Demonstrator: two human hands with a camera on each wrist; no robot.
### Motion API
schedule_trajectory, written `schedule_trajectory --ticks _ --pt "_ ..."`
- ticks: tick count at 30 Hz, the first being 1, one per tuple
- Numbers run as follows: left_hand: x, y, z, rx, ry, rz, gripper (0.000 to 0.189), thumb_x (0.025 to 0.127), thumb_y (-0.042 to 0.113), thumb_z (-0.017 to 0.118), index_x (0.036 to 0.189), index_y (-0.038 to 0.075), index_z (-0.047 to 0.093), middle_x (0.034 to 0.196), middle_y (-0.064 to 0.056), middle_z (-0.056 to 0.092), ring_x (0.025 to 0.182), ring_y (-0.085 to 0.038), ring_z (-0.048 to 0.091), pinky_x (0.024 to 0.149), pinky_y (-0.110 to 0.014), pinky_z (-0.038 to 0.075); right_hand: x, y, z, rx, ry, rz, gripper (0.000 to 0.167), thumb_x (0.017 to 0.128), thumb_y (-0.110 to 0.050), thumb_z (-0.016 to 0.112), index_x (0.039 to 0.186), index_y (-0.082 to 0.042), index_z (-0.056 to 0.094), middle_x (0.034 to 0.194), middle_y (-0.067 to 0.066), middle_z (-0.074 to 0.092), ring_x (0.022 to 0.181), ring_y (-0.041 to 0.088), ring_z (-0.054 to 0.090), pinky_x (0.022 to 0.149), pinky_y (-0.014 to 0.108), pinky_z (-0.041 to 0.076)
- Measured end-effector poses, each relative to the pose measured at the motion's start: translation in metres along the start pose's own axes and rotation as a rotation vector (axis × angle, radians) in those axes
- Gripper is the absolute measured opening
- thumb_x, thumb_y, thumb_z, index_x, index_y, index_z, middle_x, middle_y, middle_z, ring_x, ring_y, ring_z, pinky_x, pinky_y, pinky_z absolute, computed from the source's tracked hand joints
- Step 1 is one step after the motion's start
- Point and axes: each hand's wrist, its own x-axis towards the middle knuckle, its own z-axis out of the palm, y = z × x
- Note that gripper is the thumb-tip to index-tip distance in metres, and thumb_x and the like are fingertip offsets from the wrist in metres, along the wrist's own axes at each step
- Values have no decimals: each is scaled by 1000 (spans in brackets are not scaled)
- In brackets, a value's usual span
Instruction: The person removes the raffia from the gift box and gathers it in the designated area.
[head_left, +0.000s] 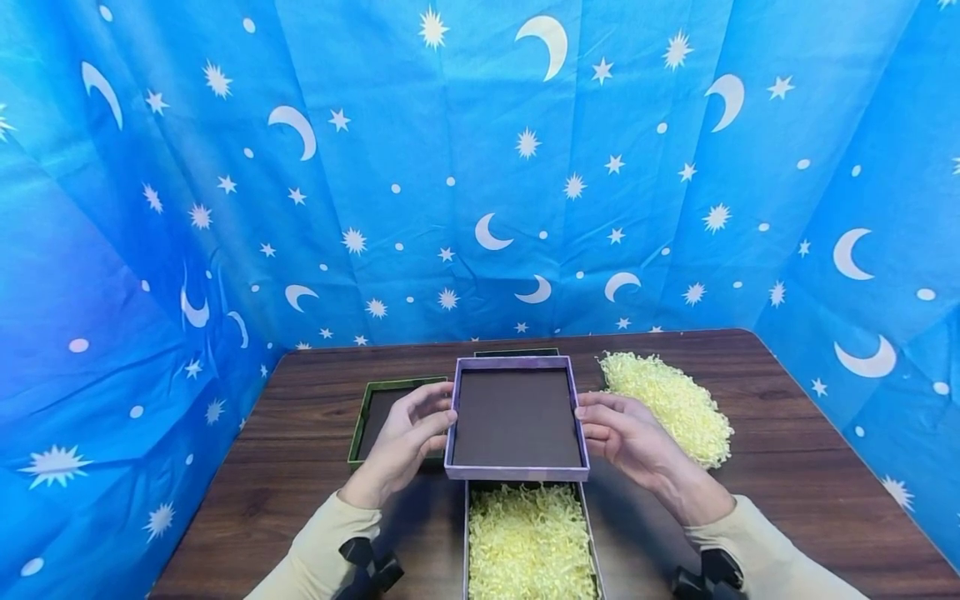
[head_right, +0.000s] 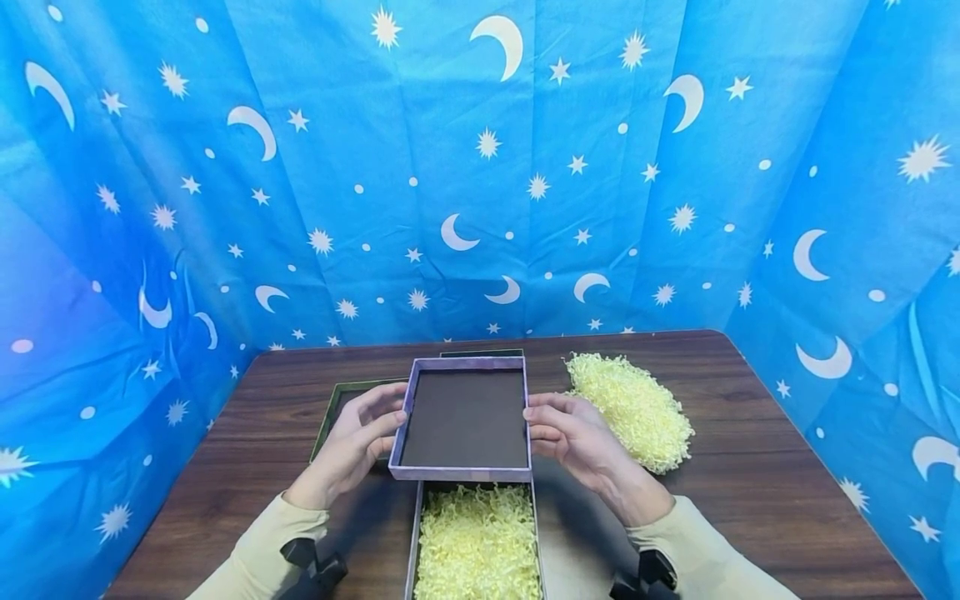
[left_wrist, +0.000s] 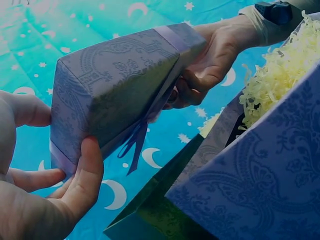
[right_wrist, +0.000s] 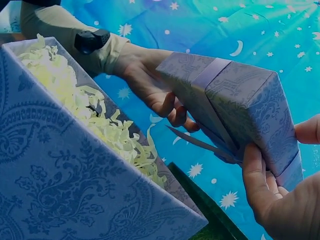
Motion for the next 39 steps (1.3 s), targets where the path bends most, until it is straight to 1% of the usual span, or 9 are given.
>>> schedule_trajectory --ticks 6,10,16,21,27,30,35,39 --pt "-3 2 -7 5 8 8 54 91 9 63 140 -3 43 116 -13 50 93 -15 59 70 -31 59 4 -1 7 -43 7 8 26 93 -1 55 118 5 49 91 5 71 79 13 68 80 30 58" --pt "-5 4 -13 13 13 14 54 91 9 63 140 -4 43 118 -15 51 95 -17 61 72 -33 59 8 -1 13 -80 21 14 29 93 -2 56 120 5 48 93 4 67 79 13 67 78 30 58" --pt "-12 7 -24 27 22 15 53 91 7 62 139 -6 43 119 -18 52 95 -19 64 74 -36 60 14 0 25 -156 65 44 40 90 -3 58 124 11 44 93 3 59 76 12 63 74 27 57" --pt "-20 10 -36 42 51 4 53 91 5 60 139 -8 41 116 -17 54 92 -18 65 73 -37 60 21 4 37 -204 40 82 44 87 -4 59 123 15 42 94 6 58 77 14 63 76 30 58" --pt "-32 12 -51 51 93 11 50 91 0 56 138 -9 42 111 -13 56 87 -15 66 68 -36 61 29 15 52 -253 -14 129 46 84 -4 61 121 16 41 92 10 58 77 17 64 76 35 59" --pt "-40 12 -57 60 103 6 50 92 0 56 138 -11 42 111 -13 57 86 -14 66 68 -36 61 31 20 59 -278 -18 155 46 84 -2 62 121 16 41 91 11 60 76 18 64 78 36 60" --pt "-56 14 -69 76 89 -7 52 93 1 57 139 -14 38 110 -12 57 88 -15 66 70 -38 61 32 24 74 -304 -21 195 43 84 3 62 121 17 43 88 10 61 76 17 65 82 38 59" --pt "-68 15 -79 99 82 7 52 94 2 57 139 -15 38 111 -13 55 90 -15 67 72 -39 61 36 27 86 -329 -41 184 45 83 3 62 121 18 45 90 11 61 78 18 67 82 39 59"
